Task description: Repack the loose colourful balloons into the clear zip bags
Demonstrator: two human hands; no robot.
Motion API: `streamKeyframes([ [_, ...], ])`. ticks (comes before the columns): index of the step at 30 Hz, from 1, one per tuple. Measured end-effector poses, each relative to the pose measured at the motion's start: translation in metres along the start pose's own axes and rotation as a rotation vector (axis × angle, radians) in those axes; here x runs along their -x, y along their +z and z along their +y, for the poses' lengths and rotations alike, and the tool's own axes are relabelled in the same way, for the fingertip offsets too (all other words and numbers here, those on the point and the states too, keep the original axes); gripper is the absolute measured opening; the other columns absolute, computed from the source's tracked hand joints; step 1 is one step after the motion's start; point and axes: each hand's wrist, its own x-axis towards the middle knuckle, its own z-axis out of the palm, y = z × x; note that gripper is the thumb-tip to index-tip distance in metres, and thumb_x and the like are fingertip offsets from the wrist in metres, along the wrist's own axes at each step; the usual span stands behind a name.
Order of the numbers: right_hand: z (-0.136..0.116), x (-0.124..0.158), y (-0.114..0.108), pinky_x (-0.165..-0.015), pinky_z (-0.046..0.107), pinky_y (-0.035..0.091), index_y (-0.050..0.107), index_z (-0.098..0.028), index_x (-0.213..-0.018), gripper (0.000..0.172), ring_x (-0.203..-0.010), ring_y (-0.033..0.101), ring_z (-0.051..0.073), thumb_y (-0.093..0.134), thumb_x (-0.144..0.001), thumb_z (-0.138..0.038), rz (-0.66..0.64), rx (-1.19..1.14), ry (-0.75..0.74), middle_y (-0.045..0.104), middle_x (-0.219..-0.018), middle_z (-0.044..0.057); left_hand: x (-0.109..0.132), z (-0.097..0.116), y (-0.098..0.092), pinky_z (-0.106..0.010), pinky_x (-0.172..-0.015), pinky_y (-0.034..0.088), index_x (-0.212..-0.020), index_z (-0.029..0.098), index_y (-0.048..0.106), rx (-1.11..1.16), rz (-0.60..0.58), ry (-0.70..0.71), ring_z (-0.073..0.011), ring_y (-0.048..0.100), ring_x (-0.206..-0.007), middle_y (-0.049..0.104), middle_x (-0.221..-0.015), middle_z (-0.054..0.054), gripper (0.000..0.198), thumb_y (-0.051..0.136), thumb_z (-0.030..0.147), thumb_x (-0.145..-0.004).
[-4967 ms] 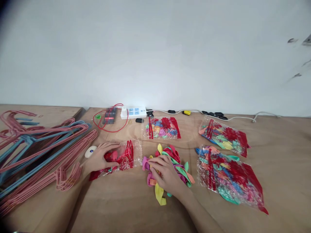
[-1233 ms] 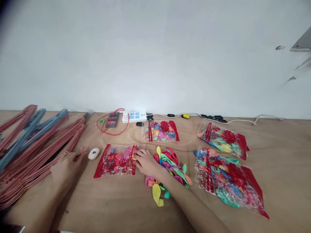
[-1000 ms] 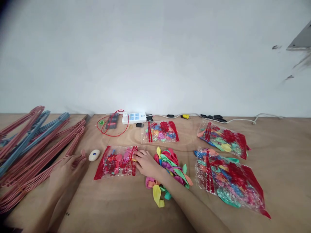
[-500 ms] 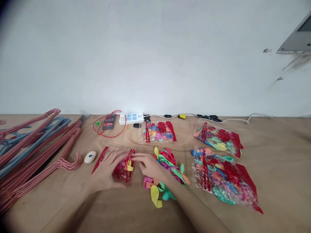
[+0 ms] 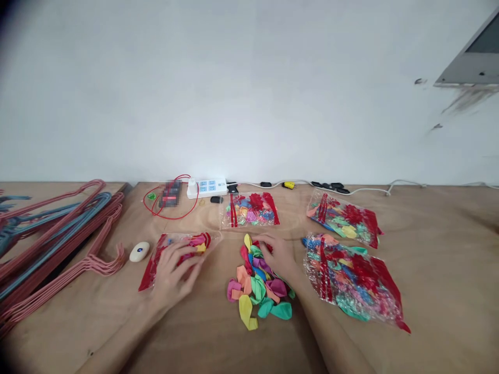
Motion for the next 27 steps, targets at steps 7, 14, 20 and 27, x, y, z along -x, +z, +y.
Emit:
streamKeyframes([
  [7, 0.011, 0.005, -0.015, -0.092, 0.043, 0.062, 0.082, -0.025, -0.109, 0.029, -0.104, 0.079, 0.029, 0.056, -0.096, -0.023, 0.084, 0.049, 0.051, 0.083, -0.113, 0.007, -0.021, -0.015, -0.030, -0.052, -0.099, 0.059, -0.101, 0.025, 0.073, -0.128, 0.532, -0.202, -0.0275, 0.071, -0.109, 0.072, -0.110, -0.007, 0.021, 0.083, 0.013, -0.087],
  [14, 0.007, 0.009, -0.015, -0.095, 0.047, 0.057, 0.080, -0.027, -0.112, 0.021, -0.105, 0.074, 0.029, 0.063, -0.102, -0.031, 0.015, 0.159, -0.038, 0.081, -0.109, 0.008, -0.011, 0.008, -0.018, -0.055, -0.100, 0.055, -0.104, 0.027, 0.075, -0.019, 0.274, -0.061, -0.0303, 0.067, -0.115, 0.072, -0.114, -0.008, 0.024, 0.081, 0.010, -0.088],
  [20, 0.005, 0.013, -0.015, -0.093, 0.046, 0.054, 0.079, -0.026, -0.096, 0.008, -0.101, 0.069, 0.027, 0.072, -0.097, -0.029, -0.069, 0.147, -0.113, 0.075, -0.102, 0.008, -0.007, 0.010, 0.010, -0.057, -0.110, 0.049, -0.102, 0.026, 0.074, 0.148, -0.194, 0.007, -0.0320, 0.061, -0.131, 0.072, -0.126, -0.008, 0.011, 0.072, 0.016, -0.098],
  [27, -0.001, 0.016, -0.017, -0.107, 0.055, 0.049, 0.083, -0.030, -0.090, 0.011, -0.119, 0.067, 0.032, 0.074, -0.095, -0.032, -0.164, 0.137, -0.113, 0.079, -0.117, 0.007, -0.005, -0.018, 0.026, -0.059, -0.113, 0.048, -0.115, 0.026, 0.074, 0.181, -0.308, 0.076, -0.0358, 0.058, -0.137, 0.068, -0.138, -0.013, 0.021, 0.077, 0.038, -0.097],
])
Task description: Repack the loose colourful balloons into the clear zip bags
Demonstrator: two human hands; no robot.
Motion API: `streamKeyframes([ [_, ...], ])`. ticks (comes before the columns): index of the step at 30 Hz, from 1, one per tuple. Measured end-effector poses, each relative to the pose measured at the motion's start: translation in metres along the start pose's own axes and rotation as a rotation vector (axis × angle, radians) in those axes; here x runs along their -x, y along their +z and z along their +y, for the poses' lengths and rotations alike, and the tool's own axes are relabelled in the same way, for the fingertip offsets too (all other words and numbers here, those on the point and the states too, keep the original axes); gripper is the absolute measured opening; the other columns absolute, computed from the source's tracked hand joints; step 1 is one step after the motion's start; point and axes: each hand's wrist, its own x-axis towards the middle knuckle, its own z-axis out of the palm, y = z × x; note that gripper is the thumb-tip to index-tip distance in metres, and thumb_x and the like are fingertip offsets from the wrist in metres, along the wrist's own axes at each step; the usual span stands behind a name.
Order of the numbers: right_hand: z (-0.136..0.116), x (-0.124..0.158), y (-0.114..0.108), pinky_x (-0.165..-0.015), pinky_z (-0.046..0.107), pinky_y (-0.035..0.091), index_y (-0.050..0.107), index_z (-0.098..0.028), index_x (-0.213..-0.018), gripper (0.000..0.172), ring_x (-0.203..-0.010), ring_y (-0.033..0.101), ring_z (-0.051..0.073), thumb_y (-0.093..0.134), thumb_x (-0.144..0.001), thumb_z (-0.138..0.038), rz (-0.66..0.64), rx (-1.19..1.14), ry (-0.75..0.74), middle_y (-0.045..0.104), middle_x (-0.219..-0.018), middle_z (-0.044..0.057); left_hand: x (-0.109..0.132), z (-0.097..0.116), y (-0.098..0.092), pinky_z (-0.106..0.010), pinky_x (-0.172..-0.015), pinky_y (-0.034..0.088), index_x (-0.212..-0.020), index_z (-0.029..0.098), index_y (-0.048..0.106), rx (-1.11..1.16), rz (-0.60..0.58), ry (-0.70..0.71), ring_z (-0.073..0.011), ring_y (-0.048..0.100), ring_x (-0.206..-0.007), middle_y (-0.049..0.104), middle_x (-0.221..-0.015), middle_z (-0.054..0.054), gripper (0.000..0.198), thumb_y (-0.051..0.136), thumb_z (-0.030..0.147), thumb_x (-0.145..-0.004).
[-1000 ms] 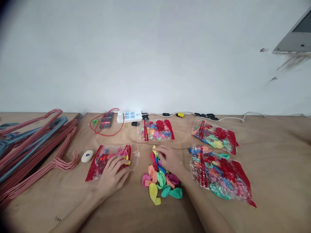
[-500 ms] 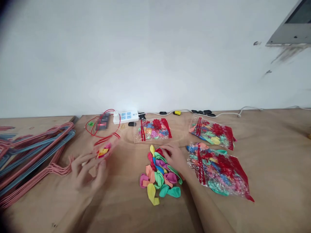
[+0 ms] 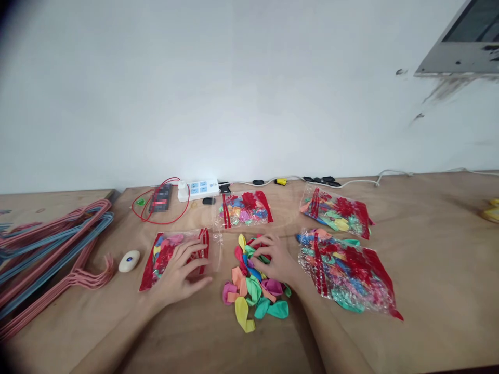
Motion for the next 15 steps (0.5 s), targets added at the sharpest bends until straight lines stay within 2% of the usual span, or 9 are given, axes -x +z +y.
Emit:
streamKeyframes([
  [2, 0.001, 0.000, 0.001, -0.109, 0.058, 0.048, 0.086, -0.032, -0.098, 0.013, -0.121, 0.066, 0.033, 0.074, -0.095, -0.031, -0.005, 0.009, 0.020, 0.080, -0.119, 0.007, 0.003, -0.006, -0.006, -0.058, -0.112, 0.049, -0.130, 0.026, 0.069, 0.028, 0.050, 0.067, -0.0353, 0.062, -0.133, 0.069, -0.137, -0.014, 0.043, 0.081, 0.044, -0.093],
  [3, 0.002, 0.000, 0.003, -0.108, 0.058, 0.048, 0.086, -0.032, -0.102, 0.015, -0.121, 0.066, 0.034, 0.073, -0.095, -0.031, -0.001, 0.011, 0.031, 0.081, -0.118, 0.007, 0.005, -0.010, -0.009, -0.057, -0.111, 0.050, -0.135, 0.026, 0.066, 0.033, 0.103, 0.087, -0.0342, 0.064, -0.129, 0.071, -0.133, -0.013, 0.048, 0.081, 0.043, -0.092],
  [6, 0.004, -0.001, 0.007, -0.106, 0.058, 0.050, 0.085, -0.032, -0.111, 0.021, -0.116, 0.068, 0.033, 0.071, -0.095, -0.029, 0.054, -0.008, 0.058, 0.082, -0.115, 0.007, 0.010, -0.026, -0.022, -0.053, -0.106, 0.052, -0.136, 0.028, 0.064, -0.022, 0.224, 0.011, -0.0314, 0.068, -0.122, 0.073, -0.127, -0.011, 0.043, 0.076, 0.032, -0.095],
  [8, 0.004, -0.001, 0.008, -0.105, 0.058, 0.052, 0.085, -0.031, -0.113, 0.022, -0.115, 0.069, 0.034, 0.070, -0.097, -0.031, 0.130, -0.048, 0.082, 0.082, -0.115, 0.008, 0.013, -0.041, -0.027, -0.052, -0.106, 0.050, -0.134, 0.028, 0.066, -0.108, 0.185, -0.113, -0.0320, 0.067, -0.124, 0.072, -0.131, -0.011, 0.037, 0.072, 0.031, -0.097],
  [10, 0.002, -0.001, 0.009, -0.106, 0.057, 0.053, 0.085, -0.031, -0.114, 0.022, -0.115, 0.071, 0.034, 0.071, -0.098, -0.035, 0.207, -0.106, 0.119, 0.081, -0.118, 0.009, 0.017, -0.055, -0.027, -0.055, -0.110, 0.047, -0.136, 0.026, 0.066, -0.172, 0.083, -0.223, -0.0342, 0.064, -0.128, 0.069, -0.137, -0.013, 0.039, 0.069, 0.040, -0.100],
  [12, -0.001, 0.000, 0.008, -0.108, 0.057, 0.053, 0.084, -0.031, -0.116, 0.025, -0.117, 0.071, 0.034, 0.071, -0.098, -0.042, 0.252, -0.189, 0.172, 0.080, -0.124, 0.009, 0.023, -0.065, -0.023, -0.059, -0.115, 0.043, -0.146, 0.023, 0.061, -0.191, -0.019, -0.304, -0.0364, 0.058, -0.136, 0.063, -0.147, -0.016, 0.050, 0.063, 0.049, -0.103],
  [15, -0.004, 0.002, 0.008, -0.111, 0.054, 0.055, 0.081, -0.029, -0.125, 0.038, -0.126, 0.070, 0.035, 0.069, -0.099, -0.053, 0.279, -0.386, 0.331, 0.077, -0.134, 0.009, 0.030, -0.073, -0.014, -0.060, -0.123, 0.036, -0.160, 0.022, 0.048, -0.159, -0.128, -0.362, -0.0353, 0.048, -0.148, 0.054, -0.159, -0.016, 0.058, 0.052, 0.049, -0.109],
])
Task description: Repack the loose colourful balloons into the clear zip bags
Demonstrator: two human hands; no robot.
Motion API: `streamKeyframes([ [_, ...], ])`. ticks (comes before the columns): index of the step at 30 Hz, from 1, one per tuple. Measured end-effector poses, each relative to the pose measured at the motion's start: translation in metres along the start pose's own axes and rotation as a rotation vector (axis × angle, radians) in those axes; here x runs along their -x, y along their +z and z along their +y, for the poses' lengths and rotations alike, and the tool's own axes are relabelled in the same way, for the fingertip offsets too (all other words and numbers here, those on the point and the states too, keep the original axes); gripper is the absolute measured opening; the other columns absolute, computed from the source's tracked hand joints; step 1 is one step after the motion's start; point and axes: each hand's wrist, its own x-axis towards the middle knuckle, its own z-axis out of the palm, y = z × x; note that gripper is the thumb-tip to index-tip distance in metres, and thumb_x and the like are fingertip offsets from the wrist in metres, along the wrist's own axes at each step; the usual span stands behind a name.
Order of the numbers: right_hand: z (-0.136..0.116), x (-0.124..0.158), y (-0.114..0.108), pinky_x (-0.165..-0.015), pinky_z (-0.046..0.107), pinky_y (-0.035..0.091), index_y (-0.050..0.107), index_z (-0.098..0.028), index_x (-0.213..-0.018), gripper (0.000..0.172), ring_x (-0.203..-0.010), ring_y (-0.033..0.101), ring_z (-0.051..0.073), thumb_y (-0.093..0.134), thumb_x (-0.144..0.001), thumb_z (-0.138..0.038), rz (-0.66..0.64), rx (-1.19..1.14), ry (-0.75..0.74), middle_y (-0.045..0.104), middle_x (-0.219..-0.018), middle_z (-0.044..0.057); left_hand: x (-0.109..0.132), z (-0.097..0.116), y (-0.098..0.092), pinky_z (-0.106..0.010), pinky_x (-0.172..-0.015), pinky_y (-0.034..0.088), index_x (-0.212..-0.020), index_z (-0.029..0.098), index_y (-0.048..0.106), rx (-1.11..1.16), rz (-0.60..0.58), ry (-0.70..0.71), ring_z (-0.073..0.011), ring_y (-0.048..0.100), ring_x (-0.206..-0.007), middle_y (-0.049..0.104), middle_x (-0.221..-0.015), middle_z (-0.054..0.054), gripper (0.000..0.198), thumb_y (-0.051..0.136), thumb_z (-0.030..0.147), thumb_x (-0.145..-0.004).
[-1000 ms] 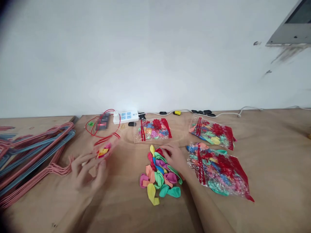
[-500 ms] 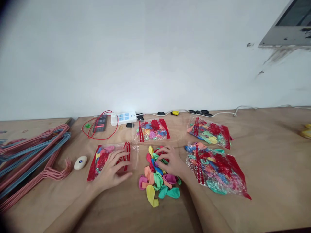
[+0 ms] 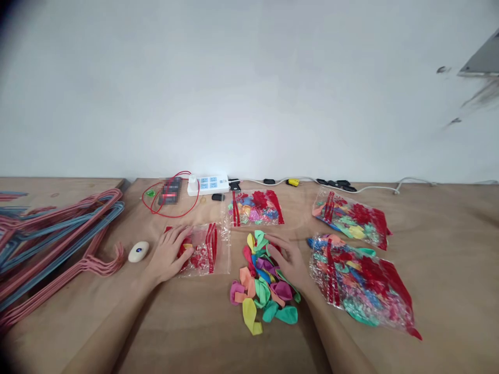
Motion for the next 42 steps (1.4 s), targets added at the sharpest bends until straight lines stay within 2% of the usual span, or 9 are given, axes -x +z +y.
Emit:
streamKeyframes([
  [3, 0.001, 0.001, 0.003, -0.109, 0.053, 0.057, 0.080, -0.027, -0.129, 0.054, -0.125, 0.071, 0.037, 0.061, -0.098, -0.068, 0.014, -0.212, 0.169, 0.078, -0.133, 0.010, 0.003, 0.001, 0.005, -0.060, -0.127, 0.030, -0.165, 0.024, 0.041, 0.046, -0.056, -0.012, -0.0331, 0.042, -0.154, 0.050, -0.164, -0.014, 0.059, 0.049, 0.046, -0.111],
  [6, -0.002, -0.001, 0.008, -0.109, 0.055, 0.056, 0.080, -0.028, -0.127, 0.066, -0.123, 0.073, 0.037, 0.048, -0.098, -0.079, -0.085, -0.448, 0.202, 0.079, -0.131, 0.010, 0.005, 0.003, 0.002, -0.061, -0.126, 0.032, -0.169, 0.027, 0.032, 0.110, -0.068, -0.067, -0.0336, 0.043, -0.153, 0.046, -0.167, -0.013, 0.062, 0.047, 0.045, -0.112],
  [12, -0.025, -0.002, 0.020, -0.111, 0.055, 0.054, 0.077, -0.026, -0.131, 0.086, -0.130, 0.068, 0.036, 0.026, -0.098, -0.086, -0.340, -0.614, 0.324, 0.072, -0.141, 0.015, 0.005, -0.012, 0.002, -0.059, -0.124, 0.037, -0.167, 0.026, 0.035, 0.232, 0.085, -0.149, -0.0310, 0.046, -0.151, 0.051, -0.162, -0.014, 0.055, 0.038, 0.044, -0.115],
  [17, -0.034, -0.007, 0.041, -0.122, 0.055, 0.045, 0.072, -0.018, -0.135, 0.081, -0.137, 0.064, 0.034, 0.034, -0.102, -0.082, -0.448, -0.832, 0.544, 0.068, -0.146, 0.019, 0.006, -0.020, 0.014, -0.060, -0.127, 0.034, -0.157, 0.027, 0.052, 0.174, 0.045, -0.177, -0.0316, 0.045, -0.153, 0.053, -0.161, -0.012, 0.050, 0.045, 0.050, -0.113],
  [24, -0.061, -0.030, 0.093, -0.121, 0.047, 0.048, 0.072, -0.017, -0.112, 0.061, -0.135, 0.065, 0.030, 0.049, -0.102, -0.073, -0.438, -0.973, 0.851, 0.071, -0.137, 0.021, 0.007, -0.014, 0.014, -0.058, -0.127, 0.036, -0.161, 0.027, 0.047, 0.178, 0.019, -0.174, -0.0299, 0.044, -0.154, 0.049, -0.165, -0.011, 0.051, 0.042, 0.048, -0.115],
  [31, -0.089, -0.047, 0.138, -0.104, 0.044, 0.059, 0.071, -0.021, -0.098, 0.042, -0.113, 0.075, 0.028, 0.053, -0.105, -0.058, -0.652, -1.084, 0.749, 0.080, -0.106, 0.011, 0.007, -0.012, 0.014, -0.056, -0.128, 0.037, -0.154, 0.025, 0.053, 0.221, 0.015, -0.175, -0.0284, 0.045, -0.154, 0.051, -0.162, -0.012, 0.046, 0.040, 0.046, -0.115],
  [34, -0.073, -0.052, 0.132, -0.105, 0.038, 0.058, 0.072, -0.021, -0.100, 0.030, -0.106, 0.076, 0.023, 0.060, -0.104, -0.048, -0.505, -0.975, 0.748, 0.080, -0.105, 0.009, 0.007, -0.011, 0.015, -0.057, -0.127, 0.038, -0.150, 0.023, 0.056, 0.214, 0.024, -0.181, -0.0283, 0.047, -0.152, 0.053, -0.160, -0.012, 0.045, 0.039, 0.046, -0.115],
  [37, -0.055, -0.051, 0.106, -0.115, 0.043, 0.054, 0.075, -0.017, -0.113, 0.038, -0.114, 0.075, 0.024, 0.061, -0.105, -0.052, -0.494, -0.904, 0.746, 0.078, -0.121, 0.015, 0.007, -0.011, 0.015, -0.058, -0.127, 0.037, -0.149, 0.023, 0.057, 0.208, 0.030, -0.184, -0.0282, 0.046, -0.152, 0.054, -0.160, -0.012, 0.044, 0.039, 0.046, -0.115],
  [42, -0.037, -0.035, 0.042, -0.117, 0.053, 0.052, 0.074, -0.026, -0.133, 0.043, -0.131, 0.069, 0.032, 0.066, -0.101, -0.055, -0.379, -0.591, 0.418, 0.069, -0.148, 0.012, 0.006, -0.012, 0.012, -0.057, -0.128, 0.036, -0.154, 0.028, 0.056, 0.156, 0.037, -0.149, -0.0276, 0.044, -0.154, 0.054, -0.162, -0.008, 0.044, 0.040, 0.043, -0.115],
])
